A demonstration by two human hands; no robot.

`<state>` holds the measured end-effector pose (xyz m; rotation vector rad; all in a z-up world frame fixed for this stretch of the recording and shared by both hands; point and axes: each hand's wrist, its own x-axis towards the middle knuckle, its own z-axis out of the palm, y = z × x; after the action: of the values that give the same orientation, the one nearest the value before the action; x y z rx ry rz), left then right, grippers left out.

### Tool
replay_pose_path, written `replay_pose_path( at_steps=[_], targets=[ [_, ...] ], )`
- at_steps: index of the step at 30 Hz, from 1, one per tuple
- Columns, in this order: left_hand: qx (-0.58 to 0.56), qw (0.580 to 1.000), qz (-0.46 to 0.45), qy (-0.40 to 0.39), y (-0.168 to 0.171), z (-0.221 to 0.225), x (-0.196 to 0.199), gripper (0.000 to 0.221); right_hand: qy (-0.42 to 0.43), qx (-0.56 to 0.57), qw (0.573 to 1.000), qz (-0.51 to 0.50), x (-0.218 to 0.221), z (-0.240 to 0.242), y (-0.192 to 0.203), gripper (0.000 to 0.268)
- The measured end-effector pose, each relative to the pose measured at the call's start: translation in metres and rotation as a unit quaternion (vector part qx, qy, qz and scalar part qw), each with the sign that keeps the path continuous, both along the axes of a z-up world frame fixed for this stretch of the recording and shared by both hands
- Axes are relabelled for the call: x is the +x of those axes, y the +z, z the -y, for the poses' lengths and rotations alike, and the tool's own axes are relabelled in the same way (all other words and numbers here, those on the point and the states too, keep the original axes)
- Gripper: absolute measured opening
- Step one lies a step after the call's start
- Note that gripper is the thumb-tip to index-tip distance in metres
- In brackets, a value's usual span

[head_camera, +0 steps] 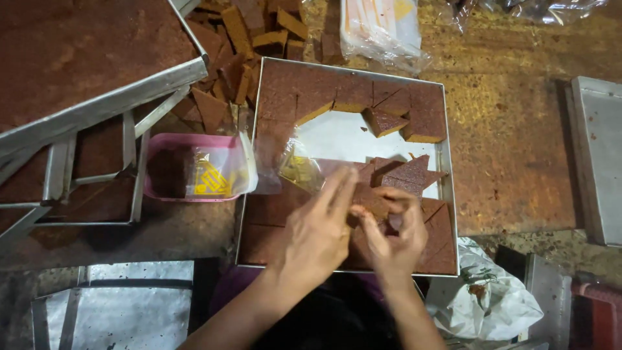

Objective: Packaging individual triangular cake slices into plastic bags and placing them into a container

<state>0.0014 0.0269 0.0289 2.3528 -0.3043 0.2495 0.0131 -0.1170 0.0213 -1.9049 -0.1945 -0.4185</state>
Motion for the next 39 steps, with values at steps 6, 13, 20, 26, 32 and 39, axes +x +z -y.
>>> replay_pose_path(
  at_steps=[6, 13, 20, 26, 32, 39],
  targets=[
    [0.032, 0.989, 0.123, -0.08, -0.002, 0.013, 0.007, 0.076, 0.081, -0.233, 0.956, 0.157, 0.008, 0.008, -0.031, 0.019],
    [-0.114, 0.973, 0.039, -0.197, 0.008, 0.014, -0.009, 0.085, 0.217, -0.3, 0.927, -0.053, 0.032, 0.091, -0.019, 0.018],
    [0.15, 0.975, 0.01, 0.165, -0.036, -0.104, 0.034, 0.049, 0.169, -0.005, 0.983, -0.066, 0.087, 0.168, 0.068, 0.063],
    [0.09, 0.933, -0.258, 0.234, -0.038, -0.134, 0.046, 0.047, 0.095, -0.47, 0.831, -0.283, 0.144, 0.15, 0.021, 0.057],
    [0.093, 0.966, -0.06, 0.233, -0.068, -0.157, 0.045, 0.042, 0.102, -0.648, 0.724, -0.212, 0.168, 0.188, -0.072, 0.068],
    [0.043, 0.901, -0.271, 0.336, 0.01, -0.12, 0.04, 0.034, 0.008, -0.611, 0.791, -0.005, 0.118, 0.193, -0.005, 0.053]
  ],
)
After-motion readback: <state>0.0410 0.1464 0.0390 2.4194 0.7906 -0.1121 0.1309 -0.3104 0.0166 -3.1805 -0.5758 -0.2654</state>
